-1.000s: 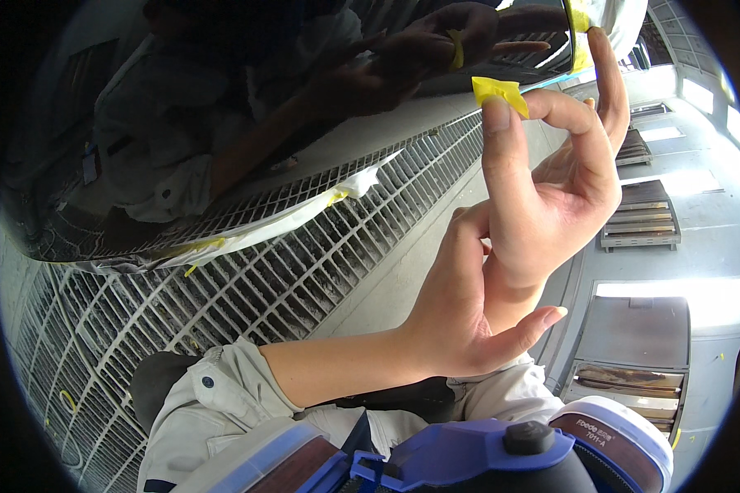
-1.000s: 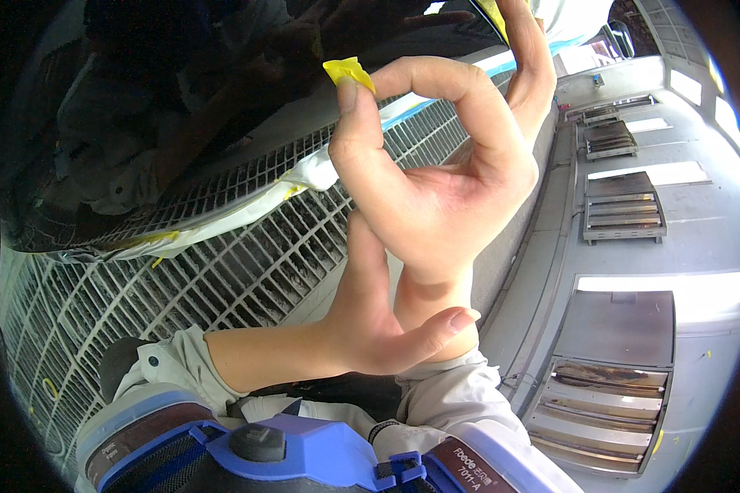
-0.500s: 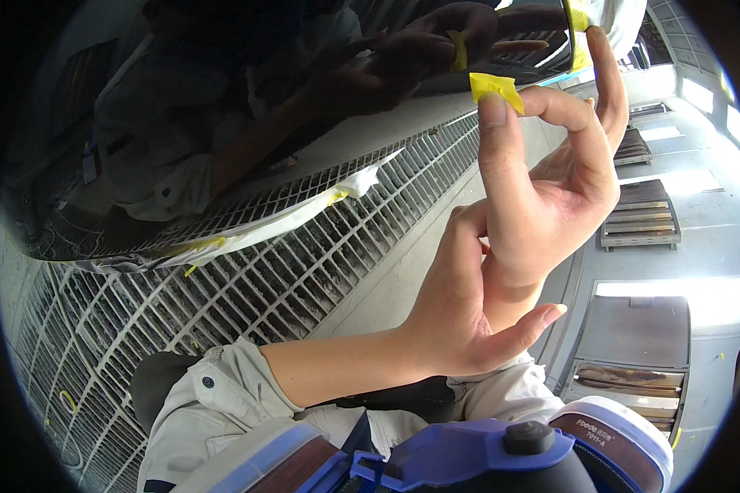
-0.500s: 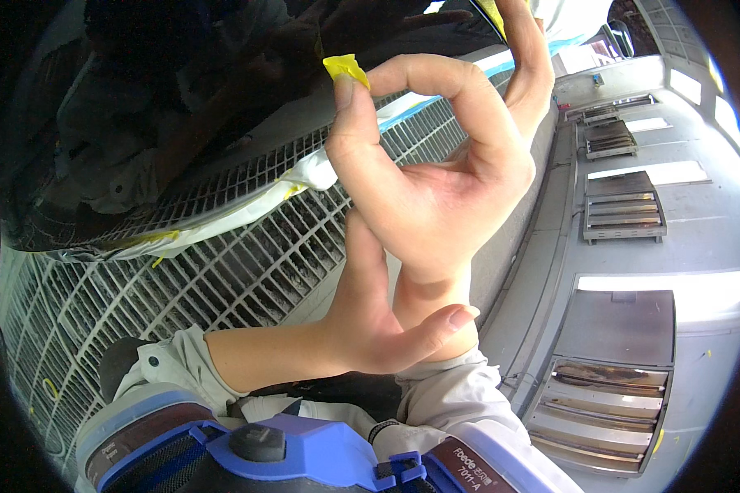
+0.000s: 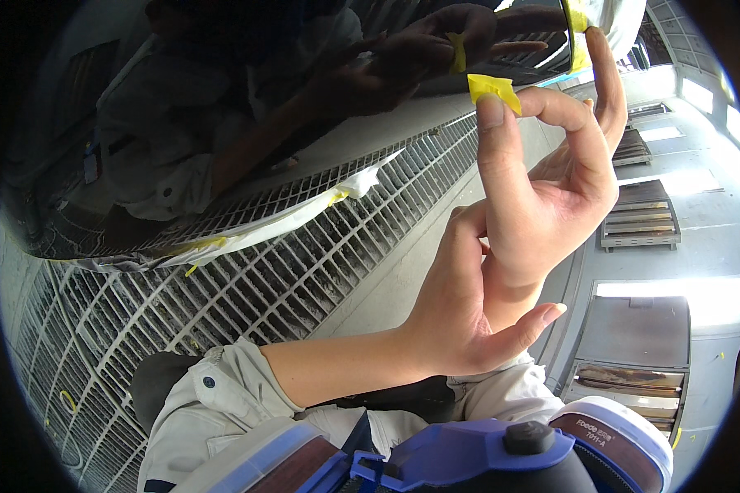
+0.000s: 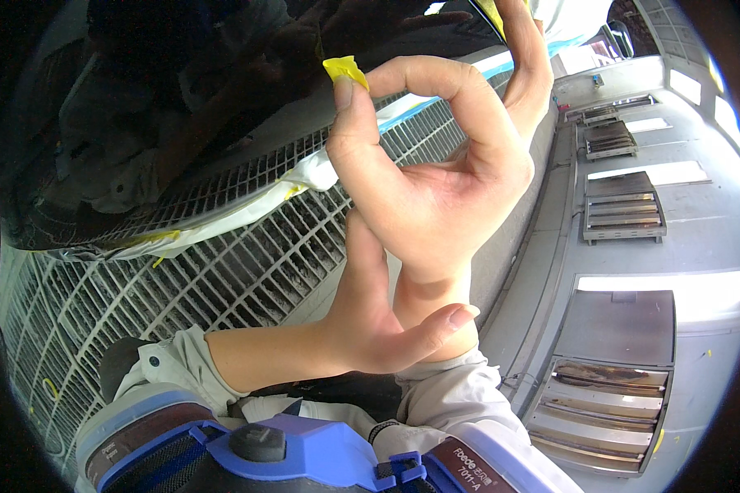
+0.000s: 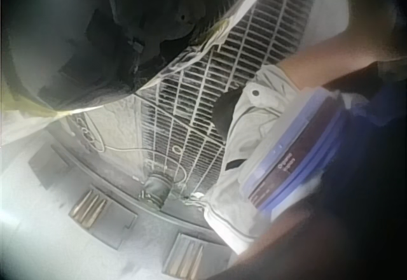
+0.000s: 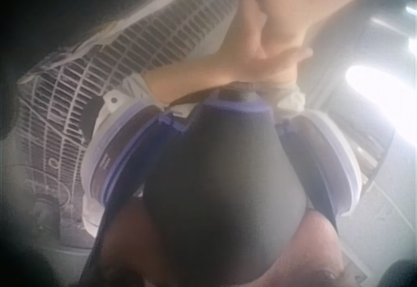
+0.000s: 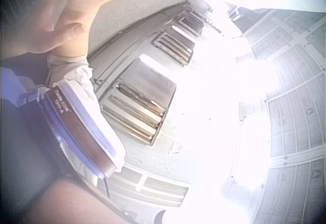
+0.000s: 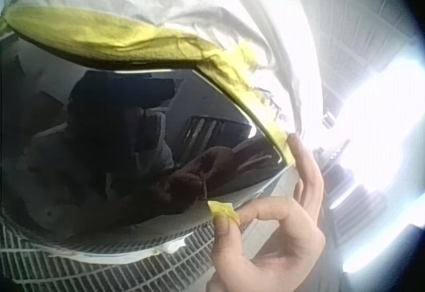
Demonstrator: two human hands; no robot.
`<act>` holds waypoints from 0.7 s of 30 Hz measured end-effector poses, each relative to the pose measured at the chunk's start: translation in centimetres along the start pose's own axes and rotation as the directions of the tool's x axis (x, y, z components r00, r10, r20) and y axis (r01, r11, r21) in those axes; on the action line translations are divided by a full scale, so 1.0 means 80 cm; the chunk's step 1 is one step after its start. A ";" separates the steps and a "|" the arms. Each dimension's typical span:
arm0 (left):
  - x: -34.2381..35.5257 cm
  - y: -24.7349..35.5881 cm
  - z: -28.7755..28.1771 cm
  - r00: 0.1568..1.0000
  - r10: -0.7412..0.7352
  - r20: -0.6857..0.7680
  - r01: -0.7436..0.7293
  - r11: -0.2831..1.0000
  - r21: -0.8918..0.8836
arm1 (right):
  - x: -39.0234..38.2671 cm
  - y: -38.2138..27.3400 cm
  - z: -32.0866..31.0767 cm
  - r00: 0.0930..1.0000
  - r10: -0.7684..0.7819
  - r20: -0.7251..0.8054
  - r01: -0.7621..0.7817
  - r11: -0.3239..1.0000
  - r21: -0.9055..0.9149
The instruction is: The person prepares a paint gun with black paint, walks to a car in a paint booth, wipes the car's hood with a cloth, and applies a coat of black paint. The person then applies yellow masking tape to the edges of the hood.
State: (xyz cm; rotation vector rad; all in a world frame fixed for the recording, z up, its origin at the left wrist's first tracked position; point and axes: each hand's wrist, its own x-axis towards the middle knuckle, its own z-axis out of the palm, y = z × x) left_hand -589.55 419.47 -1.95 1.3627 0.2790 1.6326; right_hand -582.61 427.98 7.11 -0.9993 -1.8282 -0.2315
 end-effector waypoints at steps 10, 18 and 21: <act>0.000 -0.002 0.000 1.000 -0.008 0.005 0.008 1.000 -0.011 | 0.000 0.001 -0.001 1.000 -0.007 0.003 0.007 1.000 -0.007; 0.000 -0.003 0.000 1.000 0.007 -0.001 -0.007 1.000 -0.018 | 0.003 -0.001 0.004 0.999 -0.037 -0.001 0.037 0.999 0.000; 0.000 -0.003 0.000 1.000 0.006 0.000 -0.006 1.000 -0.022 | 0.004 -0.001 0.006 0.991 -0.132 -0.021 0.132 0.991 0.003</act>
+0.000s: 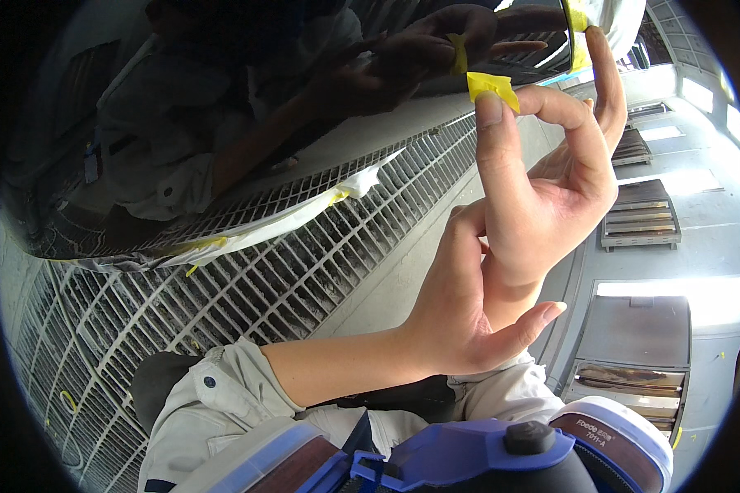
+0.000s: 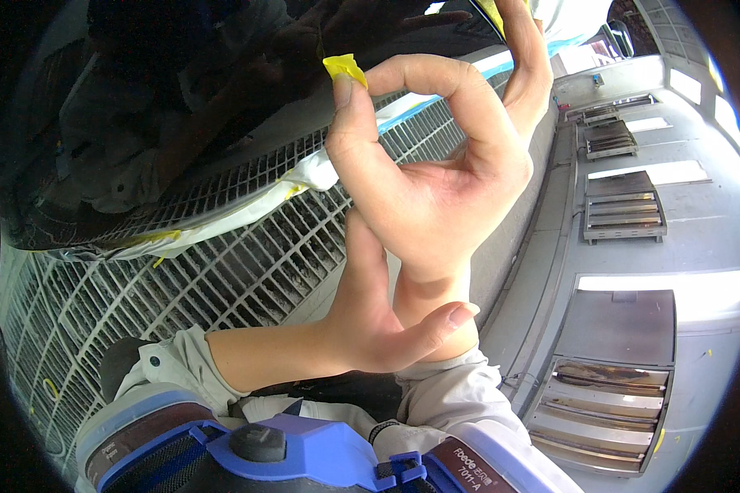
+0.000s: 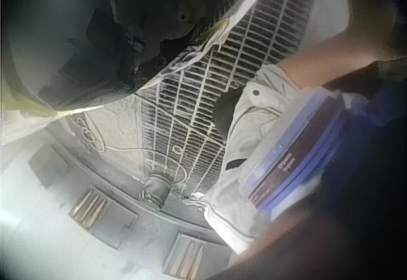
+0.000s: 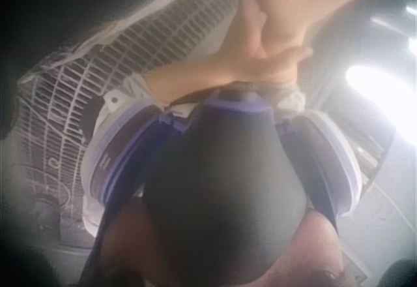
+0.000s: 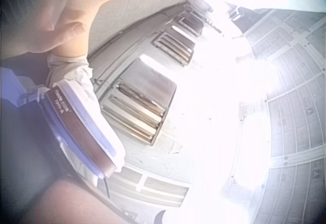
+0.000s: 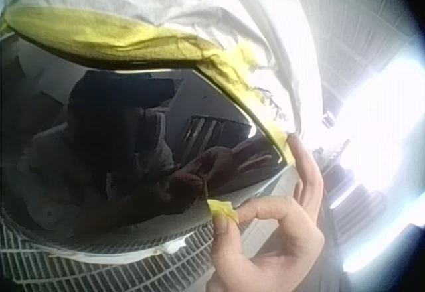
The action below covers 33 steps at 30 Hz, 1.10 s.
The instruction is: The person prepares a paint gun with black paint, walks to a car in a paint booth, wipes the car's hood with a cloth, and applies a coat of black paint. The person then applies yellow masking tape to the edges of the hood.
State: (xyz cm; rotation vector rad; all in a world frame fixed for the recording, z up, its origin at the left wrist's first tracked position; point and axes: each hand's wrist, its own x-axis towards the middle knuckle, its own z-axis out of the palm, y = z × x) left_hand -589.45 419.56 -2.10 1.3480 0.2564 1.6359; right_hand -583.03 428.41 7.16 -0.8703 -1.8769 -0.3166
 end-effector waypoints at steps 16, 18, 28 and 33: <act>0.000 0.002 0.000 1.000 -0.021 -0.003 0.021 1.000 0.014 | -0.005 0.000 -0.005 0.990 0.140 0.017 -0.141 0.990 0.023; 0.000 0.002 0.000 1.000 -0.013 -0.003 0.013 1.000 0.008 | -0.005 0.000 -0.005 0.990 0.140 0.015 -0.140 0.990 0.017; 0.000 0.002 0.000 1.000 -0.017 -0.005 0.017 1.000 0.012 | -0.005 0.000 -0.005 0.990 0.138 0.016 -0.138 0.990 -0.008; 0.000 0.002 -0.001 1.000 -0.002 -0.009 0.002 1.000 0.013 | -0.004 -0.002 -0.004 0.988 0.154 0.009 -0.154 0.988 -0.018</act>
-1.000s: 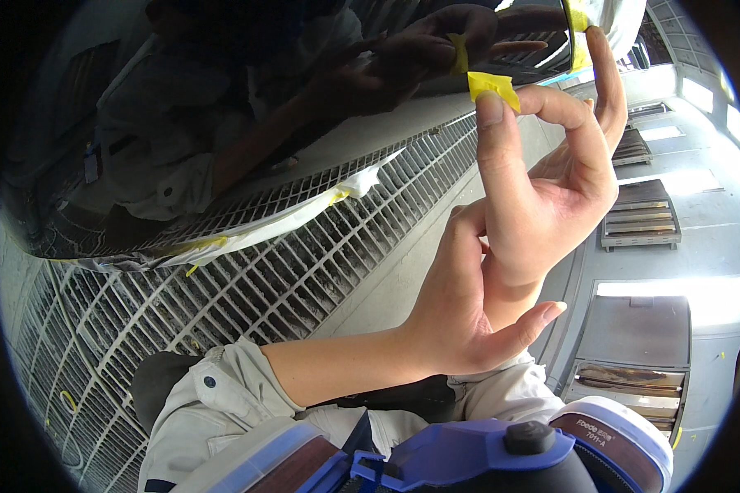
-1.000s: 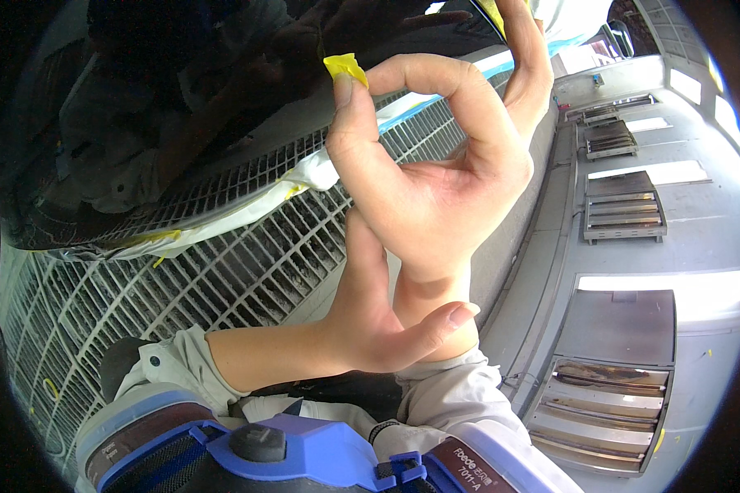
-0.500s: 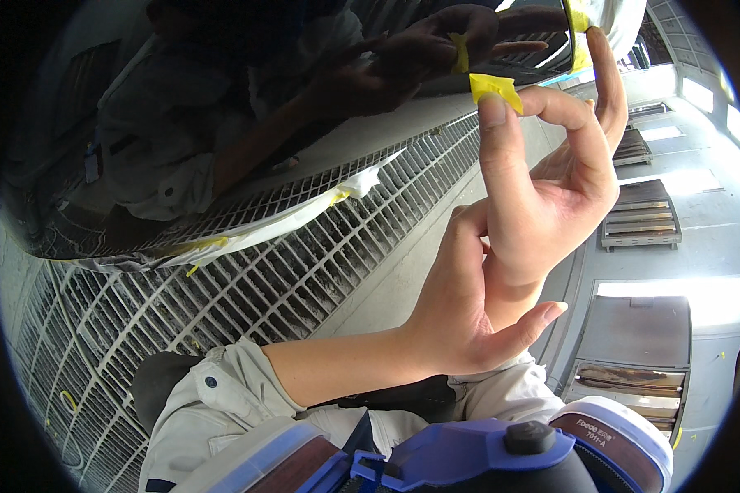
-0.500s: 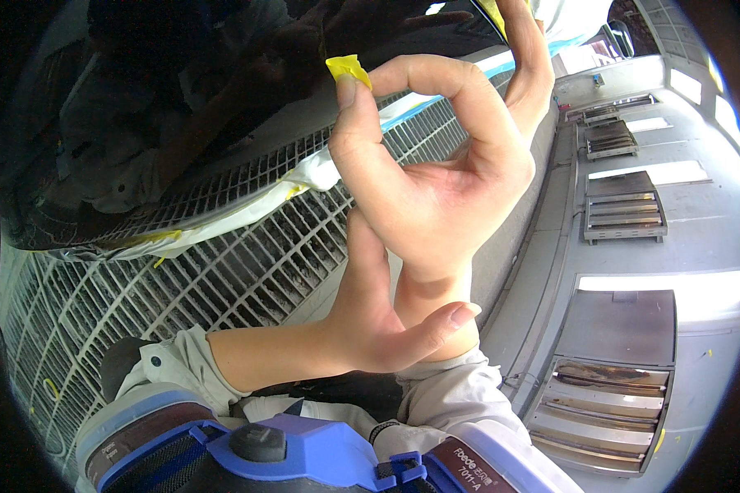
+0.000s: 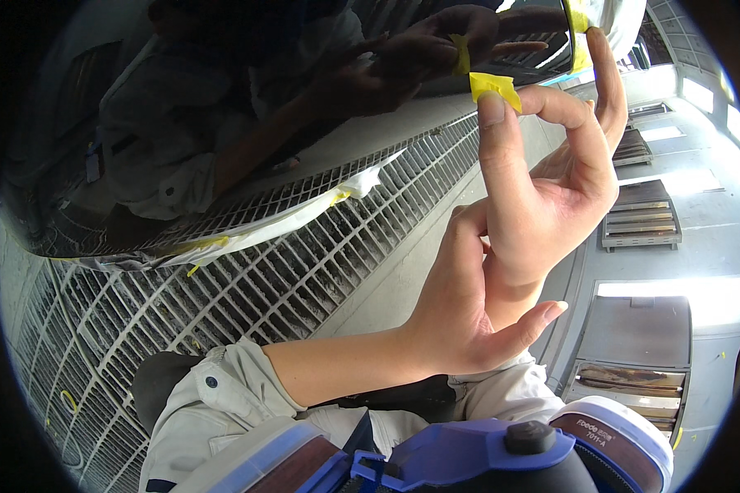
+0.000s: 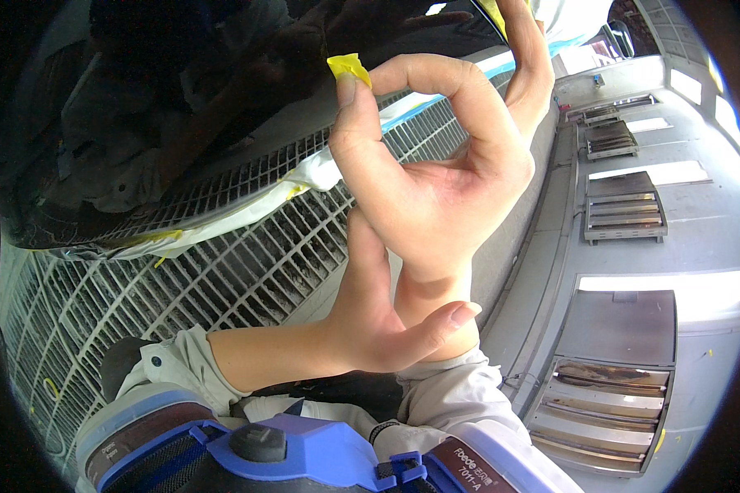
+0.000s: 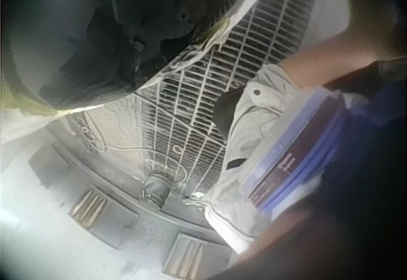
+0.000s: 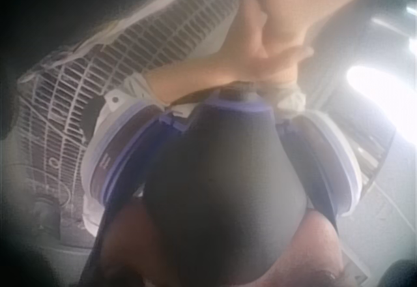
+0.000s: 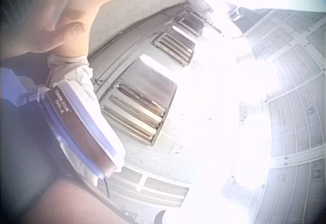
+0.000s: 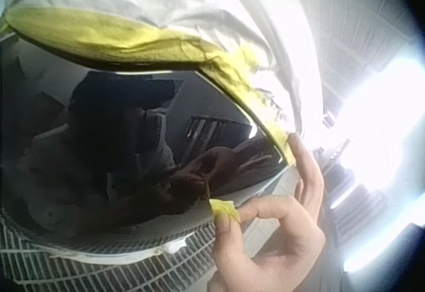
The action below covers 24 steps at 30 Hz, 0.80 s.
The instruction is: The person prepares a paint gun with black paint, walks to a car in a paint booth, wipes the car's hood with a cloth, and applies a coat of black paint. The person then applies yellow masking tape to the edges of the hood.
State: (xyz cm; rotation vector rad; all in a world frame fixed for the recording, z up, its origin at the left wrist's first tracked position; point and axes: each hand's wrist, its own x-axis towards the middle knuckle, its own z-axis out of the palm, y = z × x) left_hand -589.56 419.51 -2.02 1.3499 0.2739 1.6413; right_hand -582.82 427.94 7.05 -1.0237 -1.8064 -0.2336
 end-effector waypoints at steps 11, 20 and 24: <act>0.000 0.000 0.001 1.000 -0.007 0.003 0.007 0.999 -0.031 | 0.000 -0.001 0.000 1.000 0.020 -0.007 -0.020 1.000 0.014; 0.000 0.000 0.000 1.000 -0.012 0.011 0.012 1.000 -0.028 | 0.000 -0.001 0.000 1.000 0.001 0.003 -0.001 1.000 0.017; 0.000 0.000 0.000 1.000 -0.011 0.006 0.011 1.000 -0.024 | 0.000 0.000 0.000 1.000 -0.002 0.004 0.002 1.000 0.016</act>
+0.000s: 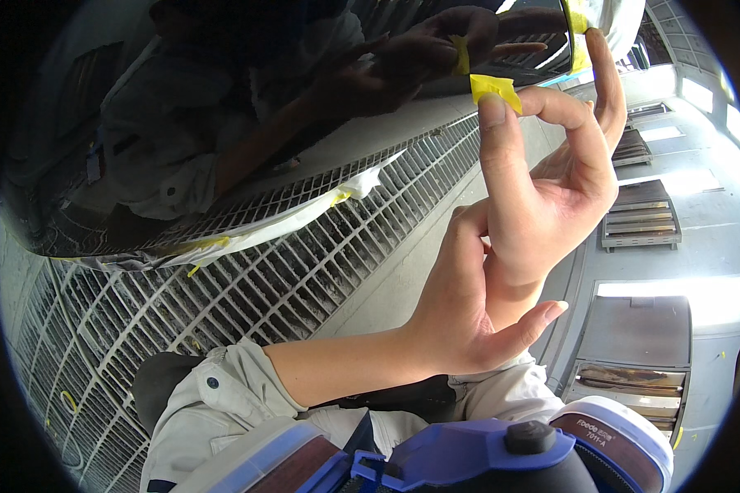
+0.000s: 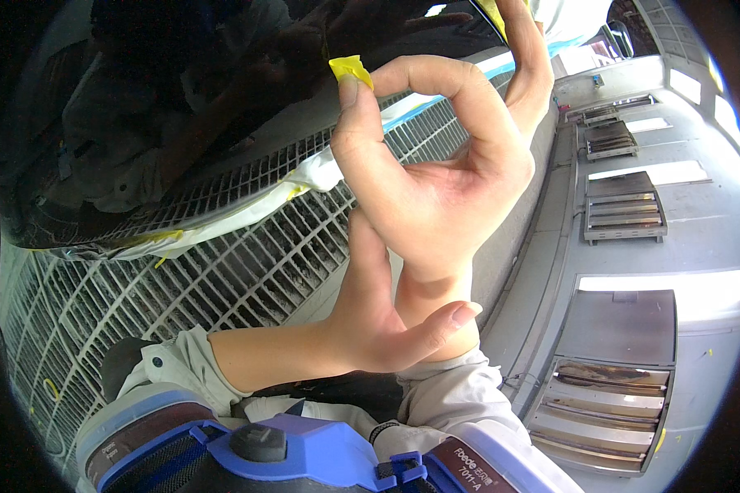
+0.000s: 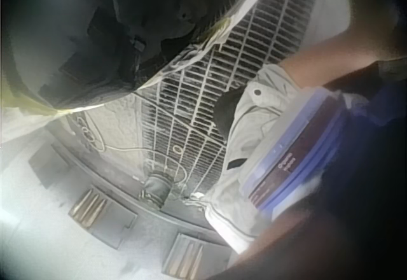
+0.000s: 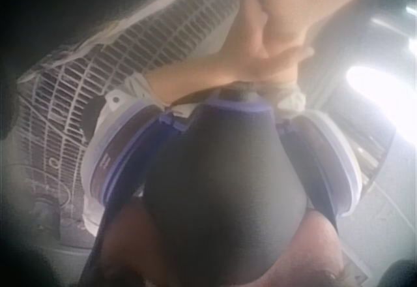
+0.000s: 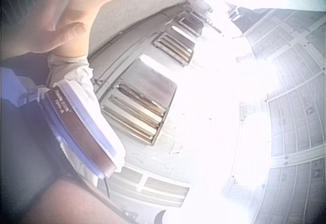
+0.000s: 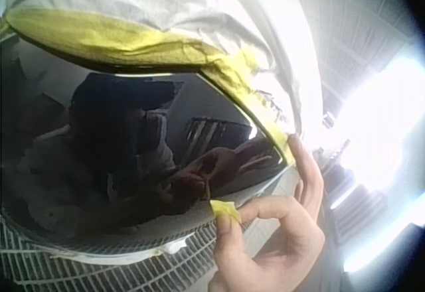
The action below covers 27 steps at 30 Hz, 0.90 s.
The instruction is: The person prepares a paint gun with black paint, walks to a car in a paint booth, wipes the car's hood with a cloth, and applies a coat of black paint. The person then applies yellow masking tape to the edges of the hood.
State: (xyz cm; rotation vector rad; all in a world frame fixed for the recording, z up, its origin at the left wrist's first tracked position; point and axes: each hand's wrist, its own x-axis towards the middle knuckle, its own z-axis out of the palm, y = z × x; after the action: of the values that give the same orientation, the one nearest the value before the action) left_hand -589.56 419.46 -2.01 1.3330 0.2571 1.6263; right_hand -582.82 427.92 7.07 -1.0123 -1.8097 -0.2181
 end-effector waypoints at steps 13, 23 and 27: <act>0.001 0.001 -0.001 1.000 0.011 -0.004 -0.011 1.000 0.024 | 0.001 -0.001 0.000 1.000 0.004 -0.002 -0.004 1.000 -0.015; 0.002 0.002 -0.002 1.000 -0.003 -0.002 0.003 1.000 0.017 | 0.005 -0.007 0.011 0.998 -0.056 -0.042 0.059 0.994 0.092; 0.002 0.001 -0.001 1.000 -0.001 -0.008 0.001 1.000 0.000 | 0.001 -0.002 0.001 1.000 0.010 0.009 -0.011 1.000 0.011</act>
State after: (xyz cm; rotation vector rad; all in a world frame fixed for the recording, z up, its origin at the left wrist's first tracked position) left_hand -589.66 419.55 -1.86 1.3268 0.2628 1.6315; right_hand -582.97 427.91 7.18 -1.0160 -1.8114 -0.1970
